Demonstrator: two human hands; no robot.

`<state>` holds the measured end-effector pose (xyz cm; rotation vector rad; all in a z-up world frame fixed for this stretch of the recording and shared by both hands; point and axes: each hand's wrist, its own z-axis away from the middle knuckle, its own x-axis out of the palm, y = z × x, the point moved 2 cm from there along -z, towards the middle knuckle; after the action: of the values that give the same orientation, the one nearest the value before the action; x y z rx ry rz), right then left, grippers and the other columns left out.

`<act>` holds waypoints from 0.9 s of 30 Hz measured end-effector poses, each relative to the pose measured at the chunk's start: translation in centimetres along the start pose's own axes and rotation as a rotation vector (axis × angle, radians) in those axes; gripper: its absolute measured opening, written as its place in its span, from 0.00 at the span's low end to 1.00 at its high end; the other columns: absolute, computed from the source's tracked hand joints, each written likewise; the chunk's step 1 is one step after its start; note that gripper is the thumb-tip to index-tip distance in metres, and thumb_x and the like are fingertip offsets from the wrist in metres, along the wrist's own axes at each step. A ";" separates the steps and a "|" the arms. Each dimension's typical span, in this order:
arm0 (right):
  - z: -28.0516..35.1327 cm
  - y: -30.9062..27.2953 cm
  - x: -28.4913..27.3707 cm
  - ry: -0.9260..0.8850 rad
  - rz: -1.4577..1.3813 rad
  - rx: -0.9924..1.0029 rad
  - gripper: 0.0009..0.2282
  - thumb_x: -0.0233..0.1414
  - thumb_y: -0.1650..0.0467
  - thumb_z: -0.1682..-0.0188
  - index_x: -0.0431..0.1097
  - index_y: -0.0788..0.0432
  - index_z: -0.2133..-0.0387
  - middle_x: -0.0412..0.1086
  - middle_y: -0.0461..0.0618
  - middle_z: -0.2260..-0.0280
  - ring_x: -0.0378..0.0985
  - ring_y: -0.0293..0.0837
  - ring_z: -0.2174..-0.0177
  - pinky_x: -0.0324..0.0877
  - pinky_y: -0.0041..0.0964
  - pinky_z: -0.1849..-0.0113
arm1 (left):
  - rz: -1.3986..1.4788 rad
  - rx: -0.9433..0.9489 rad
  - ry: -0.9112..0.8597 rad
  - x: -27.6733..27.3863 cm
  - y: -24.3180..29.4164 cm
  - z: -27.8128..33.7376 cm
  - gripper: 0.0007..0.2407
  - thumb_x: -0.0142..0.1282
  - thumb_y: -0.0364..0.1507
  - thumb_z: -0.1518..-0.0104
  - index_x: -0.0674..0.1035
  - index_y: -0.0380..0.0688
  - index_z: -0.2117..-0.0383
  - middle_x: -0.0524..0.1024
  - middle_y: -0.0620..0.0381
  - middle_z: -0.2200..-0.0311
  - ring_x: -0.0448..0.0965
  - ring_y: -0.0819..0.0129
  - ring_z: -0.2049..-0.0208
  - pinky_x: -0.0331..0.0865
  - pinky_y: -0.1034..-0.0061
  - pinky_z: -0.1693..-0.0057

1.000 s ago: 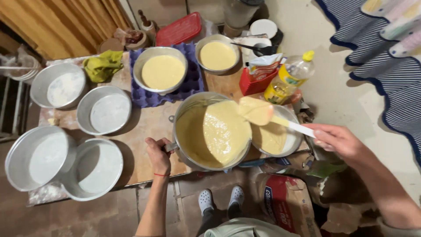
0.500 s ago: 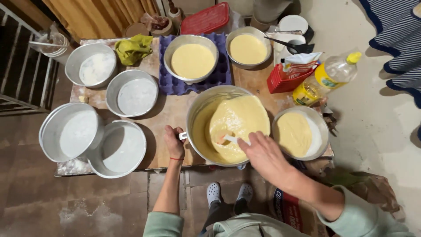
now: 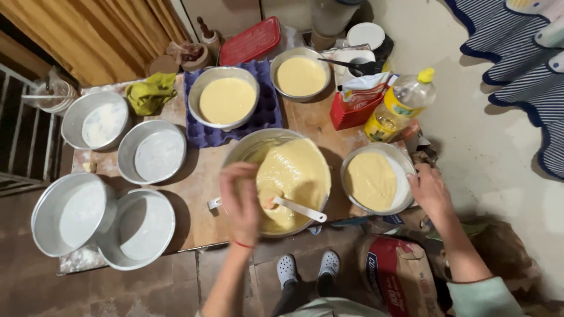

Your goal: Measure, mix, and pour batter into cake molds and weigh them.

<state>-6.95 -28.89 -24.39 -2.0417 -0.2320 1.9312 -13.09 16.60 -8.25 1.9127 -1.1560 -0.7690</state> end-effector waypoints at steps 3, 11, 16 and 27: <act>0.1 2.3 1.4 0.008 -0.017 0.108 0.21 0.51 0.60 0.47 0.66 0.61 0.44 0.69 0.72 0.50 0.72 0.72 0.52 0.69 0.61 0.52 | 0.192 0.044 -0.201 6.1 3.7 3.3 0.07 0.52 0.22 0.41 0.70 0.35 0.59 0.74 0.46 0.54 0.75 0.57 0.52 0.69 0.67 0.43; -1.3 2.1 3.2 -0.152 -0.068 0.250 0.21 0.50 0.64 0.47 0.62 0.56 0.41 0.68 0.69 0.47 0.70 0.72 0.50 0.67 0.64 0.51 | 0.099 -0.034 -0.403 21.5 1.4 11.7 0.17 0.54 0.30 0.35 0.70 0.33 0.44 0.70 0.38 0.44 0.68 0.45 0.41 0.59 0.59 0.32; -1.4 3.9 4.9 -0.205 -0.123 0.316 0.22 0.51 0.67 0.48 0.60 0.54 0.40 0.72 0.69 0.52 0.73 0.69 0.51 0.68 0.61 0.51 | -0.018 -0.799 -0.209 27.9 -17.7 19.4 0.28 0.49 0.42 0.40 0.68 0.28 0.41 0.72 0.33 0.45 0.70 0.45 0.44 0.59 0.59 0.38; 3.3 6.8 -1.3 -0.015 -0.354 0.302 0.19 0.54 0.71 0.51 0.66 0.57 0.45 0.77 0.64 0.68 0.81 0.61 0.64 0.73 0.54 0.59 | 0.199 -0.922 -0.351 25.7 -7.1 14.4 0.32 0.47 0.47 0.39 0.59 0.43 0.31 0.54 0.45 0.31 0.50 0.53 0.31 0.46 0.62 0.30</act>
<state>-11.01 -35.24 -25.62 -1.6646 -0.2668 1.6519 -10.84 -8.78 -24.68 0.9092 -0.9184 -1.2742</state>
